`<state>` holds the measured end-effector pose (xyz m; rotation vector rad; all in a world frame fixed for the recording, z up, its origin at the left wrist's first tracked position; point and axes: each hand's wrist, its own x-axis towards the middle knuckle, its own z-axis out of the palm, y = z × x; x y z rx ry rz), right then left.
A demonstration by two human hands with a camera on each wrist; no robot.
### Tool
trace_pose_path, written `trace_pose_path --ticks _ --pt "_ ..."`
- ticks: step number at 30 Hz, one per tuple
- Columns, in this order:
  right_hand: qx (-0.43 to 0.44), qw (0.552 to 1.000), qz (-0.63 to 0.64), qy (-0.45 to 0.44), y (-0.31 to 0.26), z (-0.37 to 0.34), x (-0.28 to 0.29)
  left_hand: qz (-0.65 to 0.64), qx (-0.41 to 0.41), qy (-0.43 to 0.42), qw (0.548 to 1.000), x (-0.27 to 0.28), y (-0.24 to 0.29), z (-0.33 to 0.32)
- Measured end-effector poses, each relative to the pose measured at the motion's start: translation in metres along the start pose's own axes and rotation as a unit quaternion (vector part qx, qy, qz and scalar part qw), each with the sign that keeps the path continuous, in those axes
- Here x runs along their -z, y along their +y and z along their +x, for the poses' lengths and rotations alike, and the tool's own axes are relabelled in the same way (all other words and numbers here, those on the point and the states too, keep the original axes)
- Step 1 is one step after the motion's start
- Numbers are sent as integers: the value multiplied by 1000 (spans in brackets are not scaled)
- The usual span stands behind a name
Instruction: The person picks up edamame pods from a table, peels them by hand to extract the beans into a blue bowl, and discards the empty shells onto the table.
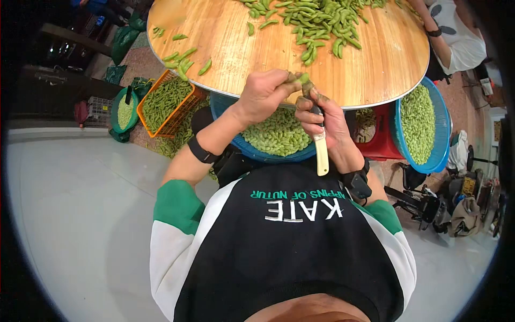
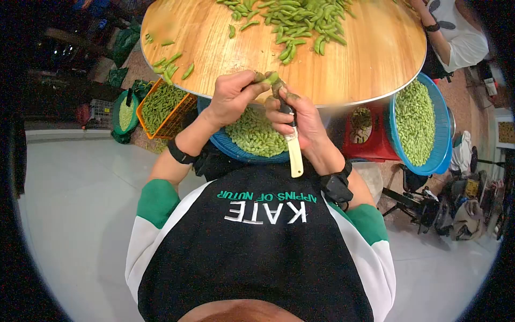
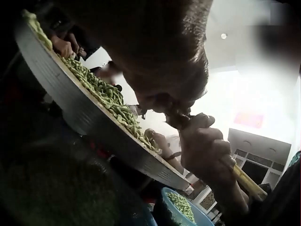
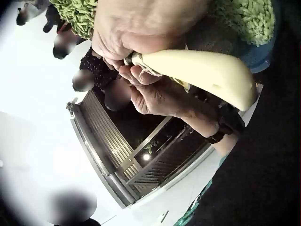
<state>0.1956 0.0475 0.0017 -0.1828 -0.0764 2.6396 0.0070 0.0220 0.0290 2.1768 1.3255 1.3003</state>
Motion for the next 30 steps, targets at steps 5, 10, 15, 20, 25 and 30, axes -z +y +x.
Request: trace_pose_path --ticks 5,10,15,20,25,30 --pt "97 964 -232 89 4 0 -17 -283 301 67 908 -12 13 -5" --pt "128 911 -373 118 6 -2 -10 -455 428 17 781 -2 10 -13" --pt "175 774 -579 187 7 5 -4 -54 213 15 975 -11 19 -23" --pt "327 533 -774 101 -1 9 -4 -28 152 -8 988 -8 27 -30" --pt "333 468 -818 38 1 8 -4 -53 219 -22 974 -6 44 -27" --pt "310 429 -846 62 6 2 11 -36 235 -52 970 -11 45 -37"
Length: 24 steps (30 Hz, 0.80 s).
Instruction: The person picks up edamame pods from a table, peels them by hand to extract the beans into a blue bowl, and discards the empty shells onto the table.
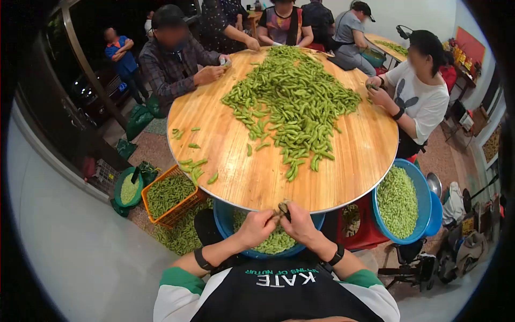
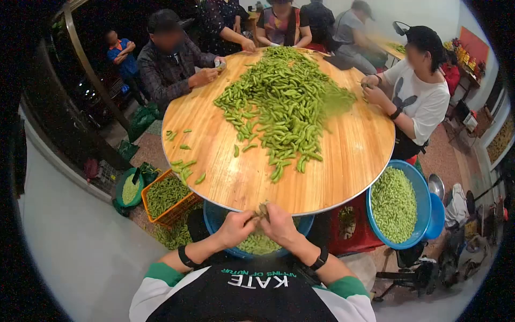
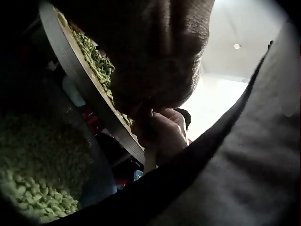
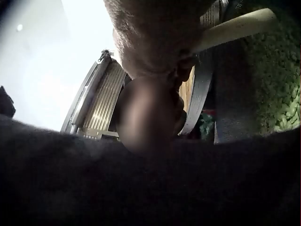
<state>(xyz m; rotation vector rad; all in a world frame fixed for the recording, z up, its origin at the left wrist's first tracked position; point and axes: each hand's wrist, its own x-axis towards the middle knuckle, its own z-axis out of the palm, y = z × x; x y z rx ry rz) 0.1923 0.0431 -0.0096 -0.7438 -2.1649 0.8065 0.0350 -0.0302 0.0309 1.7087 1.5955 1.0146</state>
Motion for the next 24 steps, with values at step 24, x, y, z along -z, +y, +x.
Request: trace_pose_path --ticks 24 --pt "30 999 34 4 1 -17 -9 -115 -20 14 993 -12 -28 -40"
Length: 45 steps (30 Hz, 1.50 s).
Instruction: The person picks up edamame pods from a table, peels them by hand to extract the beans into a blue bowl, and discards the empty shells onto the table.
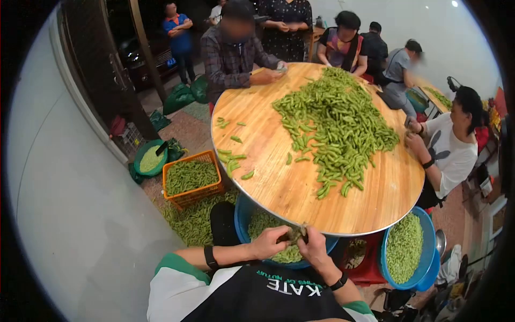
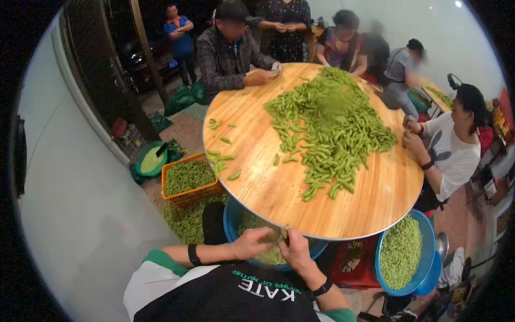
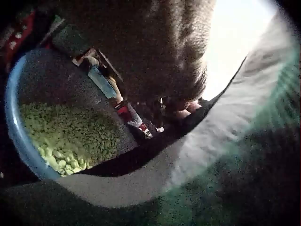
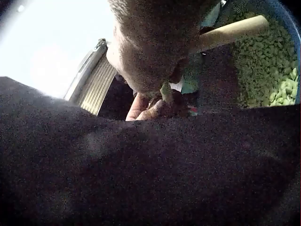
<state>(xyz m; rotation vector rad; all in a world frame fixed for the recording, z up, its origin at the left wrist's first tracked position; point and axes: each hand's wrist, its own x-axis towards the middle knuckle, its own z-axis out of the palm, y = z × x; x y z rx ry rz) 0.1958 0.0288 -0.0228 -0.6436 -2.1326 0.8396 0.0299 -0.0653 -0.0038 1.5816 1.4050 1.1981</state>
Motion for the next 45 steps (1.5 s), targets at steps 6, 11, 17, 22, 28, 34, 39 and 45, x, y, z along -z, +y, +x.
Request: trace_pose_path --ticks 6,11,17,22,28,34,39,45 --pt "65 987 70 -133 -14 13 16 320 -98 7 942 71 30 2" --pt "59 990 106 -76 -10 8 23 462 -113 15 880 95 51 50" --pt "-201 946 255 10 -10 18 44 293 -186 -35 937 28 20 175" --pt "-276 900 335 35 6 14 54 402 -8 -98 910 -8 11 190" --pt "-275 868 404 90 11 11 49 399 -58 23 915 -21 -13 190" --pt "-322 804 489 104 16 19 55 404 -133 51 904 -4 -21 190" --pt "-326 795 500 106 15 20 54 306 -184 48 933 1 -12 179" --pt "-304 760 570 74 1 28 54 -103 87 -83 987 1 20 151"
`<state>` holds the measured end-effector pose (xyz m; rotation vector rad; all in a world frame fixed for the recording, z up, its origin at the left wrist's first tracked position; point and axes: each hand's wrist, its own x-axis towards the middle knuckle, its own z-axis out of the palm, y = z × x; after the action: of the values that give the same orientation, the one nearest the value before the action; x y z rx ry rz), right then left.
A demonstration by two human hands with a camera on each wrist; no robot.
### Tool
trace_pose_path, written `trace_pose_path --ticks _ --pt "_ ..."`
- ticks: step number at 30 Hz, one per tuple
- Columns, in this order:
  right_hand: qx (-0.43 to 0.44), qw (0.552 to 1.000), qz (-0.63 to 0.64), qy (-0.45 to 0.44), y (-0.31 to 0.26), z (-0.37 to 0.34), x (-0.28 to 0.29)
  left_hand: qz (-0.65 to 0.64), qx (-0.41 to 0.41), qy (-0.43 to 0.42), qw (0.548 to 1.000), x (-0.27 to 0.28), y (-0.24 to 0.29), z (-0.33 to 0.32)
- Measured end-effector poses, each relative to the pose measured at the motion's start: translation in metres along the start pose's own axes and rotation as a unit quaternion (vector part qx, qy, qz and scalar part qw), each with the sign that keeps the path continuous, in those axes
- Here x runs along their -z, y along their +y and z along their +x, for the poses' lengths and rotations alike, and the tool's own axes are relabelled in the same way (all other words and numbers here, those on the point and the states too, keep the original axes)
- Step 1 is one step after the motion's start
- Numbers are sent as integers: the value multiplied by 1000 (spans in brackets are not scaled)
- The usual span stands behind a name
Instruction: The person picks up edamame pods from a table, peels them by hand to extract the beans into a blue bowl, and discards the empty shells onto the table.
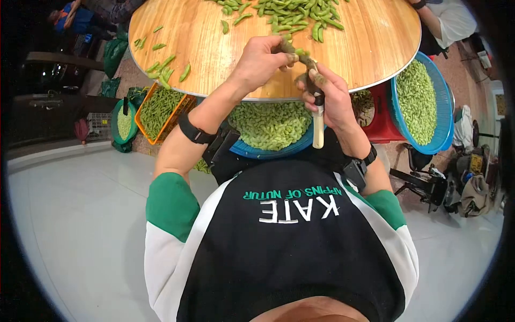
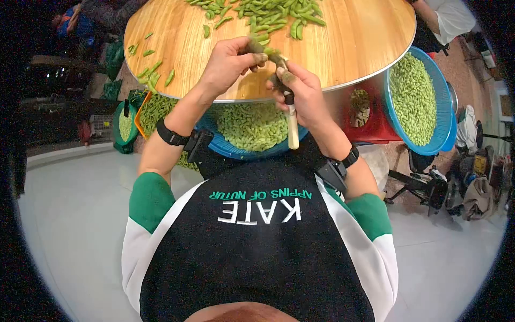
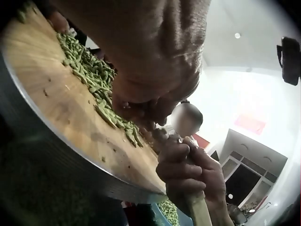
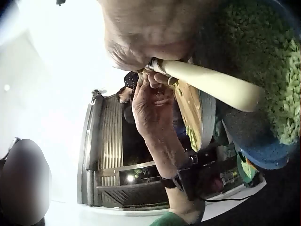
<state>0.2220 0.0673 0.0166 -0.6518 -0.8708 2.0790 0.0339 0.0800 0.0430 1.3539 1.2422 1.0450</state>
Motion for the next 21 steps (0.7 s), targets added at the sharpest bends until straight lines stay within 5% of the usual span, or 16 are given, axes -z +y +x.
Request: trace_pose_path --ticks 10,21 --pt "-9 998 26 -63 12 5 -1 -15 8 21 1000 3 -14 -24" --pt "-36 991 82 -99 18 6 -2 -184 29 -12 983 8 -20 -31"
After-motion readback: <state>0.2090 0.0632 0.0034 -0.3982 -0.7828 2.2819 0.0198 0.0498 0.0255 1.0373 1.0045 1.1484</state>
